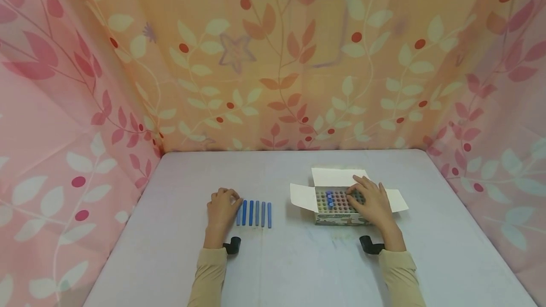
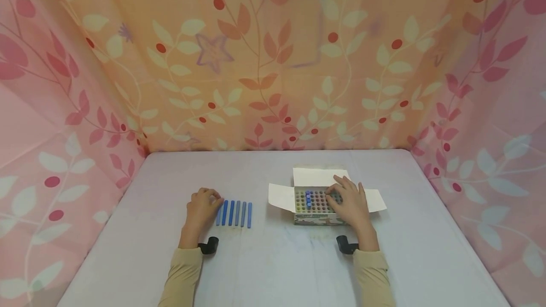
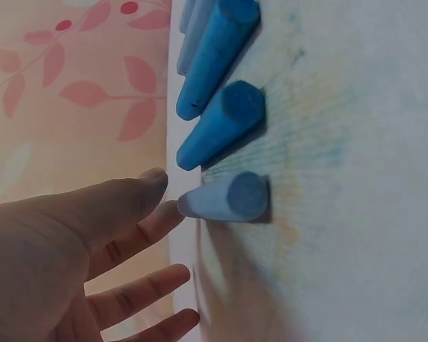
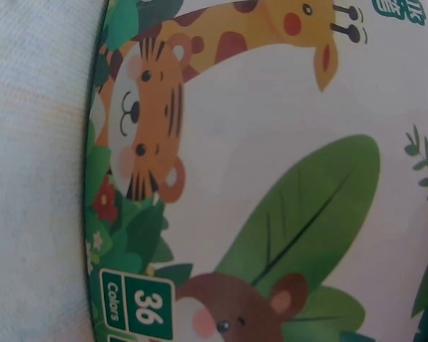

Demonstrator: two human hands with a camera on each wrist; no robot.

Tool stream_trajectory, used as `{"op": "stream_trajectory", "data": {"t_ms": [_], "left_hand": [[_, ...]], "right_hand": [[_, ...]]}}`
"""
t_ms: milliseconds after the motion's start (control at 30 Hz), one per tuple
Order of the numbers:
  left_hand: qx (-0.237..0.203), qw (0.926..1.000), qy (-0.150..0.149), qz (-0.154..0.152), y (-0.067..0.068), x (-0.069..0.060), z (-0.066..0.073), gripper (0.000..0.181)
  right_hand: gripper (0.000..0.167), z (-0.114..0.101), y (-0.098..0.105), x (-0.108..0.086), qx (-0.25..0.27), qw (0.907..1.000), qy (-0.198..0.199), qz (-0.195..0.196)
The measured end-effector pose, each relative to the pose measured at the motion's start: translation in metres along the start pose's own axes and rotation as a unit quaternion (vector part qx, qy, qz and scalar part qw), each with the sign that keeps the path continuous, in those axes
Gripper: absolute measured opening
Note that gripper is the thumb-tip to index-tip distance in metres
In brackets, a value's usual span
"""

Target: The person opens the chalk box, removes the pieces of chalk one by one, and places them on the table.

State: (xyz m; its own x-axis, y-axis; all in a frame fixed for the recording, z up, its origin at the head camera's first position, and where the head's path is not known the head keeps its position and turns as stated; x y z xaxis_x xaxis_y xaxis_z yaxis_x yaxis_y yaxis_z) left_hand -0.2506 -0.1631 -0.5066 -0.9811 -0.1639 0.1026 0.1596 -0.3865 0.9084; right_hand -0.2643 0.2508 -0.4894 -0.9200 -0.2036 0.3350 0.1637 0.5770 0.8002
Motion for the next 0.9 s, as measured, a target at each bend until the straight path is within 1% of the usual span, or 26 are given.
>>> {"op": "stream_trajectory", "data": {"t_ms": [200, 333, 433, 533, 600, 733, 833, 900], "left_hand": [[-0.02, 0.9997, -0.01, 0.009, 0.002, 0.001, 0.008, 0.019], [-0.029, 0.999, -0.03, 0.017, 0.004, 0.001, 0.015, 0.018], [-0.056, 0.9968, -0.054, 0.016, 0.006, 0.001, 0.025, 0.017], [-0.094, 0.9918, -0.084, 0.019, 0.012, 0.0, 0.04, 0.016], [-0.109, 0.9883, -0.104, 0.024, 0.018, 0.0, 0.052, 0.015], [-0.103, 0.9847, -0.136, 0.034, 0.026, -0.002, 0.076, 0.014], [-0.097, 0.9811, -0.161, 0.045, 0.028, -0.005, 0.093, 0.013], [-0.095, 0.9772, -0.183, 0.053, 0.029, -0.006, 0.104, 0.013]], "right_hand": [[0.01, 0.002, -0.002, 0.0, 0.001, 1.0, 0.0, -0.001], [0.009, 0.002, -0.004, -0.001, 0.003, 0.9999, -0.003, -0.01], [0.01, 0.002, -0.005, -0.002, 0.001, 1.0, -0.006, -0.008], [0.01, 0.002, -0.004, -0.001, -0.001, 1.0, -0.003, -0.003], [0.011, 0.001, -0.003, -0.001, -0.001, 1.0, -0.001, -0.002], [0.01, 0.001, -0.001, -0.001, -0.002, 1.0, 0.001, -0.001], [0.01, 0.001, 0.0, -0.001, 0.001, 1.0, -0.001, -0.001], [0.01, 0.0, 0.0, 0.0, 0.002, 1.0, -0.002, 0.0]]}}
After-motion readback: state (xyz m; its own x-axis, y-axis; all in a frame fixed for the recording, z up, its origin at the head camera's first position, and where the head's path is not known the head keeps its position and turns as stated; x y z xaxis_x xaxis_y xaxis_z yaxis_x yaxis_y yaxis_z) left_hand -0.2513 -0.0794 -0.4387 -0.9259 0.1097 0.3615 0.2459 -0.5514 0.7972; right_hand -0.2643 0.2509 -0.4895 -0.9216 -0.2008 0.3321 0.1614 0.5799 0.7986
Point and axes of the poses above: each hand's wrist, its own x-axis towards the middle knuckle, its own y-axis out of the back of the hand, z = x × y, the point moved 3 cm from there along x, towards the middle knuckle, and after that the axes turned 7 degrees about x, right-handed, at the moved point
